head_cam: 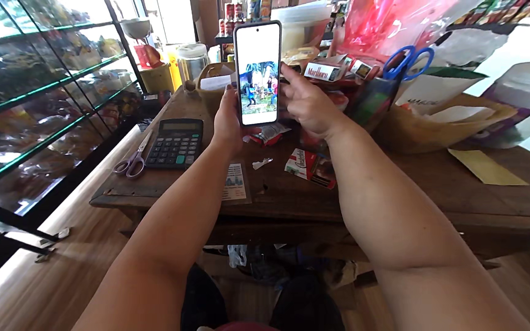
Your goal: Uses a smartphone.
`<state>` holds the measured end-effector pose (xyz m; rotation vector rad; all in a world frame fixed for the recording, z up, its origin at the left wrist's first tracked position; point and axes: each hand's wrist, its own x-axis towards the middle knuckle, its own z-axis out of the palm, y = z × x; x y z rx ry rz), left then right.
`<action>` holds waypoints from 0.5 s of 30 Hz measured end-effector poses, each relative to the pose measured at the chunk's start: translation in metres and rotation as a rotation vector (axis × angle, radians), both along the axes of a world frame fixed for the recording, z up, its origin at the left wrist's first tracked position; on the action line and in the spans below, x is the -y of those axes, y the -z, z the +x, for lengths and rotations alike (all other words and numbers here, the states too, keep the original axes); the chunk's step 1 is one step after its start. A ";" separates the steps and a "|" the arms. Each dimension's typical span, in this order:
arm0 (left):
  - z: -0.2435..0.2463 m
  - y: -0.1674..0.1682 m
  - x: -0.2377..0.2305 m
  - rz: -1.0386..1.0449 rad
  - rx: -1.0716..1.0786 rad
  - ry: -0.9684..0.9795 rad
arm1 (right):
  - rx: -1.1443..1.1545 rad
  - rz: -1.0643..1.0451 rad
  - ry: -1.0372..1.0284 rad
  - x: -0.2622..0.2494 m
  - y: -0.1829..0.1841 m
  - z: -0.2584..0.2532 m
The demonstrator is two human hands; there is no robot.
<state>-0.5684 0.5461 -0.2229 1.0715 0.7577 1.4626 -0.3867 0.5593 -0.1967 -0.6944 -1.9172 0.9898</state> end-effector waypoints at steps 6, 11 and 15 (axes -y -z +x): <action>0.000 -0.001 0.002 -0.008 -0.011 -0.003 | 0.002 -0.006 0.002 0.000 0.000 0.000; 0.000 -0.002 0.002 -0.012 -0.001 0.000 | -0.001 -0.016 0.011 0.001 -0.001 -0.001; 0.000 -0.001 0.000 -0.012 0.007 0.010 | 0.004 -0.013 0.006 0.000 -0.001 0.000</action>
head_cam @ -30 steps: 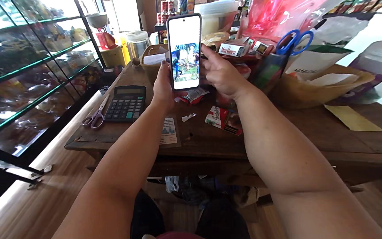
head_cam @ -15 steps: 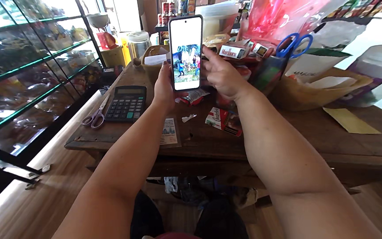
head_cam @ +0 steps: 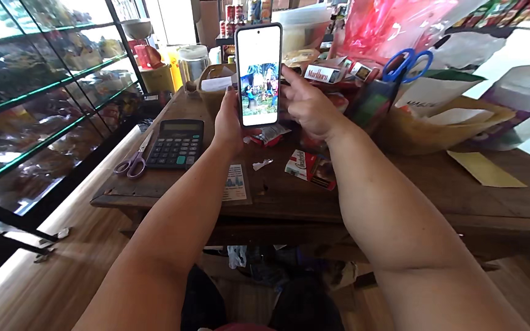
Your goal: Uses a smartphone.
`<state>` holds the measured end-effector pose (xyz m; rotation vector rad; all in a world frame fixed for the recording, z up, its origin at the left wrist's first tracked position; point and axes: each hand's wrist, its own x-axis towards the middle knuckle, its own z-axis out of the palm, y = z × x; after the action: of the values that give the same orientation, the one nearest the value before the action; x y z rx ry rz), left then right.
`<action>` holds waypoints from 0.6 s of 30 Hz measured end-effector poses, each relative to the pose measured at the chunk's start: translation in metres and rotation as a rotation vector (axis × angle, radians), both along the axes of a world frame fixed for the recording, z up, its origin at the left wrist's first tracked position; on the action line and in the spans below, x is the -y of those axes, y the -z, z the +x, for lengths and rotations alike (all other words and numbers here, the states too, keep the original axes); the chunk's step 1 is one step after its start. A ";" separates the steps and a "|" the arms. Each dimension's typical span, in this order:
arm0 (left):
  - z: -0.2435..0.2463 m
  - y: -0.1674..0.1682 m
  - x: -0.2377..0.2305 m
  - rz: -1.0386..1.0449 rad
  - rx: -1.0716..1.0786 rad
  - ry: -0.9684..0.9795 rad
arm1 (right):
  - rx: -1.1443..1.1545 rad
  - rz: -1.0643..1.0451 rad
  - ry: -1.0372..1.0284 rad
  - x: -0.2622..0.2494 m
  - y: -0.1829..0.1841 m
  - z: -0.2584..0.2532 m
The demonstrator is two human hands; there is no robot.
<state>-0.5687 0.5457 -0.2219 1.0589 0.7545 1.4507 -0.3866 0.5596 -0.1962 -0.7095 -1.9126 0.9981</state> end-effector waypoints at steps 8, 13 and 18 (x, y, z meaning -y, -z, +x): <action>0.001 -0.001 0.001 0.001 -0.002 -0.006 | 0.005 0.003 0.004 0.001 0.000 0.000; 0.000 0.000 0.000 0.000 -0.006 -0.008 | -0.007 0.006 -0.009 0.002 0.000 -0.001; -0.001 0.000 0.002 -0.037 -0.001 -0.093 | -0.007 0.001 -0.013 0.003 0.001 -0.004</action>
<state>-0.5697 0.5441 -0.2219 1.0076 0.8378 1.5092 -0.3902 0.5566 -0.1971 -0.6929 -1.9141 1.0060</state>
